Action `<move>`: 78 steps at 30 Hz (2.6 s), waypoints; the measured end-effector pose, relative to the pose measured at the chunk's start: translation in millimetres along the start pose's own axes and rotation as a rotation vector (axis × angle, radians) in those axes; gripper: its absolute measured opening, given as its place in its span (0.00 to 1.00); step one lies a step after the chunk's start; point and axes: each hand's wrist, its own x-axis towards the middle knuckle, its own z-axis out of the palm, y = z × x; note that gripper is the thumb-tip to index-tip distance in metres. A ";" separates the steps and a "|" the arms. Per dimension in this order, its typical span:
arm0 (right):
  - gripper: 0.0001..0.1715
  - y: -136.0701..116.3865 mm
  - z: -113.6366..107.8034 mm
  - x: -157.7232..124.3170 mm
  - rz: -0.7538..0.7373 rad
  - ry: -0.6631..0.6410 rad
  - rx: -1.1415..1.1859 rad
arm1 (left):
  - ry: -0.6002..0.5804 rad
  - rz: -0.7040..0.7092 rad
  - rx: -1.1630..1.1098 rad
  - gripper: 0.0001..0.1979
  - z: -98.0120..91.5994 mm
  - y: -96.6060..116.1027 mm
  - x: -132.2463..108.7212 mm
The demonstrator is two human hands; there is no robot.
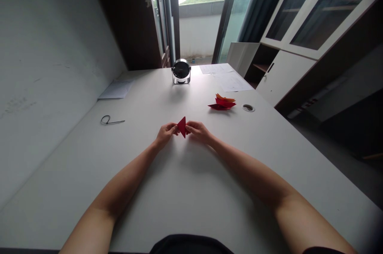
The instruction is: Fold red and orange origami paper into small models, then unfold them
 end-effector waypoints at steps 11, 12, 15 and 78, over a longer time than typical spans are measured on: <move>0.07 7.1 10.5 0.5 -0.029 0.186 -0.185 | 0.012 0.039 0.062 0.18 7.9 3.3 -1.5; 0.06 5.9 10.4 -0.5 -0.034 0.215 -0.236 | 0.028 0.057 0.089 0.18 9.5 4.8 -2.8; 0.05 0.8 9.5 -3.5 -0.047 0.295 -0.376 | 0.053 0.102 0.208 0.19 14.0 10.7 -8.7; 0.08 -7.3 6.7 -3.6 -0.181 0.138 -0.464 | 0.126 0.283 0.512 0.07 11.7 23.7 -11.2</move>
